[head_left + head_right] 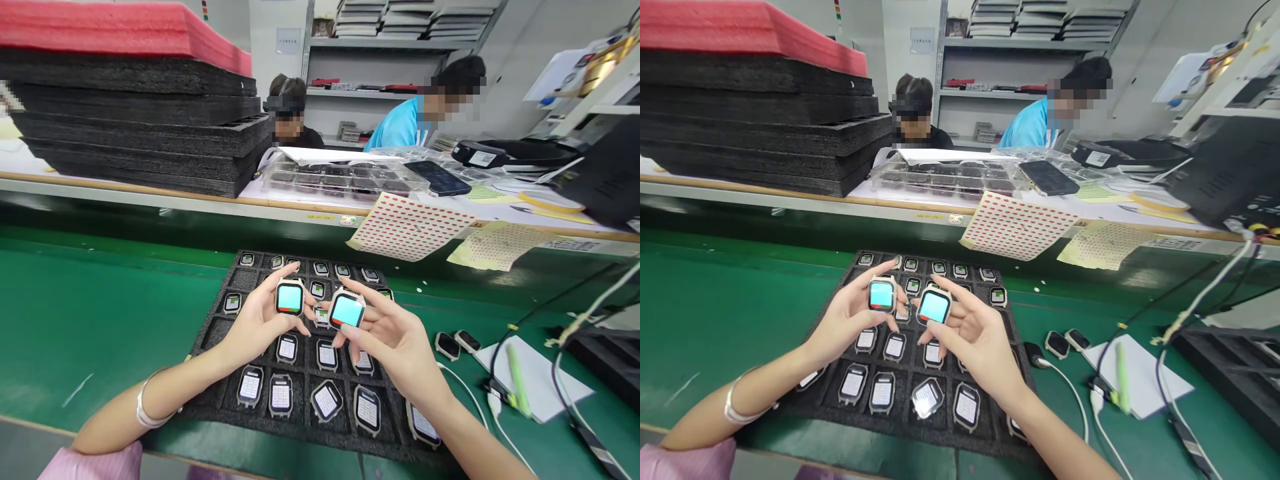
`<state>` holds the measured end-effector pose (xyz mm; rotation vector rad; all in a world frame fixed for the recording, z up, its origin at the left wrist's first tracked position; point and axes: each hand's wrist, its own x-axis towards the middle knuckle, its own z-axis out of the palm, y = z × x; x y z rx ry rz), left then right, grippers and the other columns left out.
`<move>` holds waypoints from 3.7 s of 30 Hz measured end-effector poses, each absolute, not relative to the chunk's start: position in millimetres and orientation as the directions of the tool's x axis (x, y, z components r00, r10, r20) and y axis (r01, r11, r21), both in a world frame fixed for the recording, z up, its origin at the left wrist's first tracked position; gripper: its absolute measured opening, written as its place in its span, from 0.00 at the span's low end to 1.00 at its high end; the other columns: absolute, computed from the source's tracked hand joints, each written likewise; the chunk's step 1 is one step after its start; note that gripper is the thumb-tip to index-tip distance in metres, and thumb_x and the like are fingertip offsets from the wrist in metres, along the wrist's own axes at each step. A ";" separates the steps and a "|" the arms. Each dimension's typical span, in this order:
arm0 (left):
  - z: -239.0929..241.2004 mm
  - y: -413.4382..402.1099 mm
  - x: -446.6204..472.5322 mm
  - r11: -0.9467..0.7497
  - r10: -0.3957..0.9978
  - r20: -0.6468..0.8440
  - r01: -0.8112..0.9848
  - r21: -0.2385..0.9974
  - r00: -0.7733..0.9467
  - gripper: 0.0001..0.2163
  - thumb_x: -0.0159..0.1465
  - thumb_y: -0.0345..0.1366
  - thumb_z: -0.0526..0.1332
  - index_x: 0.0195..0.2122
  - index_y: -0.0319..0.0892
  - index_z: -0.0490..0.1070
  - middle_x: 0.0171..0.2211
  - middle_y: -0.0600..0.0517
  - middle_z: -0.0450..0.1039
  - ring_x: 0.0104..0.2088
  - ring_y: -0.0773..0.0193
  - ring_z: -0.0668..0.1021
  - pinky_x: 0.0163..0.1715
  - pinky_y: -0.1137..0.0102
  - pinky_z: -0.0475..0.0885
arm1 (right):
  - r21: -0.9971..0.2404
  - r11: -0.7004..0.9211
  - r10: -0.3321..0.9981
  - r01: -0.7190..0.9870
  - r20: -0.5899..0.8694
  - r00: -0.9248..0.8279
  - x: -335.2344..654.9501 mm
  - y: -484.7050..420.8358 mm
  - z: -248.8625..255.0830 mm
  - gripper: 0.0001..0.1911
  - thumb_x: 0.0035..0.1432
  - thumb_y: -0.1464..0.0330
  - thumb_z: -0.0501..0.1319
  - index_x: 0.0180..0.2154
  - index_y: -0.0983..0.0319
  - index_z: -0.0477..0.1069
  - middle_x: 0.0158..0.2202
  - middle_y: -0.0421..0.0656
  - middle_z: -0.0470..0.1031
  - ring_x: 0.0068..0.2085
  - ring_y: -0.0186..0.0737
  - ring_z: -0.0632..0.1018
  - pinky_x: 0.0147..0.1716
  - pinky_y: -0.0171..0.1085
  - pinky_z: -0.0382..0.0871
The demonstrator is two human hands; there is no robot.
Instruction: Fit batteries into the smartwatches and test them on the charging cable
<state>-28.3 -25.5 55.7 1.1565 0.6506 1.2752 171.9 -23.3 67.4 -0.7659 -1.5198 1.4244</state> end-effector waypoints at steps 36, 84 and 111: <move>-4.7 -40.6 -113.0 0.015 0.973 -0.014 -0.002 1.000 0.231 0.32 0.58 0.35 0.63 0.60 0.46 0.48 0.42 0.48 0.69 0.42 0.58 0.77 0.42 0.59 0.73 | -0.253 0.547 0.837 0.798 0.164 -0.522 316.8 51.4 -19.4 0.30 0.56 0.50 0.57 0.53 0.63 0.68 0.47 0.54 0.68 0.48 0.55 0.72 0.49 0.51 0.66; 91.4 -17.5 -61.4 -0.167 0.962 0.250 -0.487 0.858 0.110 0.22 0.47 0.27 0.70 0.45 0.42 0.73 0.45 0.47 0.73 0.39 0.66 0.75 0.37 0.77 0.71 | -0.982 -0.118 0.864 -0.150 -0.027 -0.504 152.5 5.1 44.6 0.25 0.49 0.72 0.69 0.49 0.61 0.65 0.40 0.44 0.73 0.30 0.31 0.73 0.22 0.28 0.67; 68.9 -18.2 -38.8 0.115 0.934 0.032 -0.385 0.916 0.355 0.19 0.58 0.25 0.58 0.50 0.40 0.61 0.42 0.45 0.73 0.45 0.53 0.77 0.44 0.58 0.73 | -0.984 0.178 0.948 -0.033 0.180 -0.261 160.1 -10.9 58.3 0.10 0.60 0.66 0.59 0.43 0.62 0.68 0.28 0.41 0.75 0.17 0.28 0.69 0.14 0.28 0.58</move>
